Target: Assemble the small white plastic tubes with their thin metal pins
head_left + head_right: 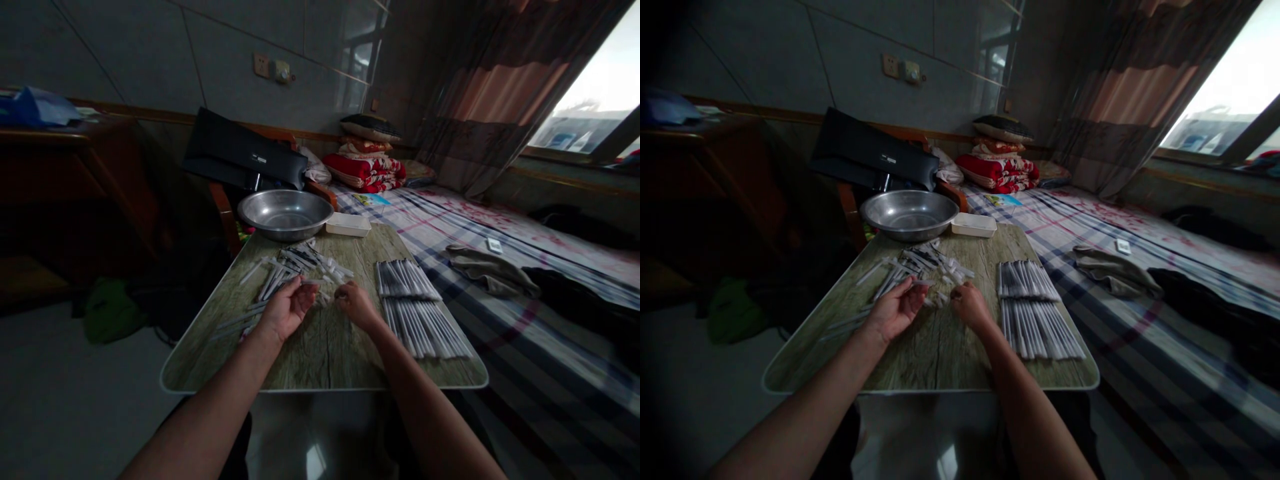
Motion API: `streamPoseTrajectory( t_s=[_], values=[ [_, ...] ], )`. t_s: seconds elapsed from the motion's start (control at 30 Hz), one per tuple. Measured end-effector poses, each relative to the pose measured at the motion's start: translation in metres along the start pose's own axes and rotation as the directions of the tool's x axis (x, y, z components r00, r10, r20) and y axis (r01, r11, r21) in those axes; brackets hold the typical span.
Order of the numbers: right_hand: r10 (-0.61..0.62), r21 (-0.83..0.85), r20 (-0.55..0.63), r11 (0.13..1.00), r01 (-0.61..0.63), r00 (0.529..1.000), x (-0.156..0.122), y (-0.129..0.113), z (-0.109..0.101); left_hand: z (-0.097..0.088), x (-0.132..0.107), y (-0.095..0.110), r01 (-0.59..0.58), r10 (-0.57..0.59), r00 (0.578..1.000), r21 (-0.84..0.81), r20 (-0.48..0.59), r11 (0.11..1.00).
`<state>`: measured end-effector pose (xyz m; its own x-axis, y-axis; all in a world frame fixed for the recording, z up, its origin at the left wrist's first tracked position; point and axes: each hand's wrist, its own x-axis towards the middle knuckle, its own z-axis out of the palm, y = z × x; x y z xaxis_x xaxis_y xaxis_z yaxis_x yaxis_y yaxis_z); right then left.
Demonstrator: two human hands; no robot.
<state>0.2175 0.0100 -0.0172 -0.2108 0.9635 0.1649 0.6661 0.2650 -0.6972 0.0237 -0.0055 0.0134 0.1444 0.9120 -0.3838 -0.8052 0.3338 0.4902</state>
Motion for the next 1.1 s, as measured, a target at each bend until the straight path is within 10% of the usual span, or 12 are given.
streamPoseTrajectory(
  t_s=[0.13,0.27,0.83,1.1],
  values=[
    [0.073,0.676,-0.049,0.737,-0.021,0.996,-0.005,-0.020,-0.015,0.001,-0.004,-0.003,-0.057,0.056,0.998,0.067,0.022,0.996],
    [0.100,0.821,-0.070,0.572,0.001,0.993,-0.010,-0.038,-0.020,0.003,-0.005,-0.007,-0.058,0.056,0.998,0.099,0.021,0.993],
    [0.143,0.817,-0.147,0.575,0.039,0.979,-0.010,-0.040,-0.004,0.006,-0.008,-0.010,-0.085,0.082,0.996,0.103,0.035,0.991],
    [0.130,0.708,-0.192,0.705,0.045,0.973,-0.009,-0.036,-0.002,0.003,-0.007,-0.011,-0.074,0.070,0.997,0.111,0.037,0.991]
  ],
)
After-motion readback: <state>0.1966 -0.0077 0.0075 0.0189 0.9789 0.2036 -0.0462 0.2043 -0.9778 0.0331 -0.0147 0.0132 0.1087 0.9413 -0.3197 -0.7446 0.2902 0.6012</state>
